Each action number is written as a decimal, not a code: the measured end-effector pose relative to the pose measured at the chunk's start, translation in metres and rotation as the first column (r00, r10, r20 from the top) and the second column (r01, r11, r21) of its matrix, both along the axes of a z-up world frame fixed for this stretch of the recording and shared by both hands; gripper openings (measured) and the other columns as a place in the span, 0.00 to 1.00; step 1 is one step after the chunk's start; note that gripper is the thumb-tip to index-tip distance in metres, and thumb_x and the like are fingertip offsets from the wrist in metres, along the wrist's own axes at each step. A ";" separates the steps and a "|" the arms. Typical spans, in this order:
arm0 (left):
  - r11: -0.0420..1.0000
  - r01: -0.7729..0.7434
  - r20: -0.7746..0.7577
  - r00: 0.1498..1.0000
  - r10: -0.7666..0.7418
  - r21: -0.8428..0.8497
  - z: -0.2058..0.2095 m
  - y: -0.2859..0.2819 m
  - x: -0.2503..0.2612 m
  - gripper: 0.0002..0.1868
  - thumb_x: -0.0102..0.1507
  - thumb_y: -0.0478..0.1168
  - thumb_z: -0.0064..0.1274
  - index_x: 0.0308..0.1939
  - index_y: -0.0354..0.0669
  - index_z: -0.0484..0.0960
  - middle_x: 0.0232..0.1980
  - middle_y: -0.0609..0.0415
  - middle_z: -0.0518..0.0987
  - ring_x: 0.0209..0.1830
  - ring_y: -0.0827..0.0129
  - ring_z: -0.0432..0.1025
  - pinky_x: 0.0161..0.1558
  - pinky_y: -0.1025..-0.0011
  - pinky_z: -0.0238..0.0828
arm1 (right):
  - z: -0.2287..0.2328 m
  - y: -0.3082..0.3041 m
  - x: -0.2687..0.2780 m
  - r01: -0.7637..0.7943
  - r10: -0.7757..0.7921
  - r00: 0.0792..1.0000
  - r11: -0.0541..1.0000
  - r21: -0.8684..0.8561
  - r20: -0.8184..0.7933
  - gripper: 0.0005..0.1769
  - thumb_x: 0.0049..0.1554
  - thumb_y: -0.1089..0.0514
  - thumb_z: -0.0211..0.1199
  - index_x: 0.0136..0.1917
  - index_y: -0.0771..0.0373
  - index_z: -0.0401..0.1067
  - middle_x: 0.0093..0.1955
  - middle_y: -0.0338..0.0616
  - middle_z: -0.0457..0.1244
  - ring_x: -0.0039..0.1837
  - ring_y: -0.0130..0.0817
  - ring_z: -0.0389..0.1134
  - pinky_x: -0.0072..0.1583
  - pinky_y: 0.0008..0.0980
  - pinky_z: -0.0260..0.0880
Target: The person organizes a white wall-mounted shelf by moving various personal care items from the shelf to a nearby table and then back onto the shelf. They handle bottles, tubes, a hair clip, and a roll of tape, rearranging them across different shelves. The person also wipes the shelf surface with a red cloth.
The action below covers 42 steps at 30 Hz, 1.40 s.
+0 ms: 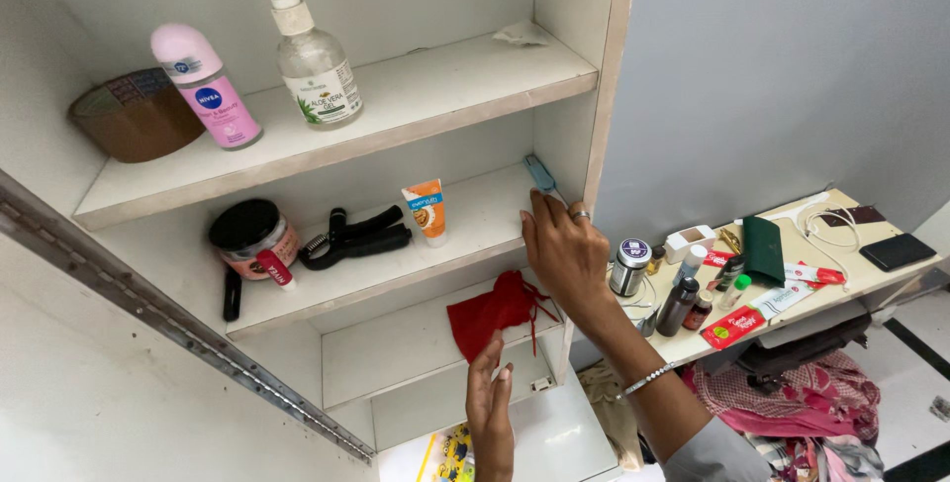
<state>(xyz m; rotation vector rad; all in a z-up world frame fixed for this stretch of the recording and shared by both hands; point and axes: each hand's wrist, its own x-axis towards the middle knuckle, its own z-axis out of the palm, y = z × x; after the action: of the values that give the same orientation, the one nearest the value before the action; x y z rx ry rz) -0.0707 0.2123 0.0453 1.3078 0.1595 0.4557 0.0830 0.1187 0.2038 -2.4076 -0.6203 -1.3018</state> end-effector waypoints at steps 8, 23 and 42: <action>1.000 0.002 -0.020 1.000 -0.003 -0.022 -0.010 -0.005 -0.003 0.25 0.67 0.42 0.44 0.68 0.40 0.68 0.77 0.45 0.67 0.80 0.58 0.57 0.75 0.58 0.52 | 0.006 0.009 0.014 0.065 -0.066 0.998 0.996 -0.052 -0.020 0.25 0.59 0.48 0.57 0.58 0.72 0.74 0.57 0.56 0.69 0.47 0.52 0.73 0.36 0.40 0.76; 0.999 -0.020 -0.107 0.994 0.023 0.027 -0.023 -0.010 -0.002 0.24 0.65 0.43 0.44 0.66 0.43 0.70 0.76 0.46 0.68 0.79 0.59 0.58 0.73 0.56 0.58 | -0.005 0.005 0.018 0.096 -0.096 0.995 0.993 -0.069 0.001 0.21 0.61 0.45 0.61 0.52 0.67 0.76 0.47 0.50 0.66 0.43 0.44 0.73 0.34 0.35 0.74; 1.000 0.010 -0.172 0.985 -0.010 0.000 -0.009 -0.030 -0.012 0.25 0.65 0.44 0.46 0.66 0.41 0.70 0.75 0.48 0.69 0.78 0.62 0.59 0.75 0.60 0.54 | 0.004 -0.020 -0.023 -0.160 0.168 0.984 0.979 0.127 -0.055 0.11 0.61 0.58 0.64 0.57 0.60 0.77 0.52 0.40 0.70 0.47 0.40 0.73 0.43 0.35 0.75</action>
<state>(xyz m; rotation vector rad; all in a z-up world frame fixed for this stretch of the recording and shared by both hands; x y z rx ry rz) -0.0828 0.1824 0.0364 1.3475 0.2971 0.3337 0.0603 0.0990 0.2075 -2.2394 -0.6852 -1.1537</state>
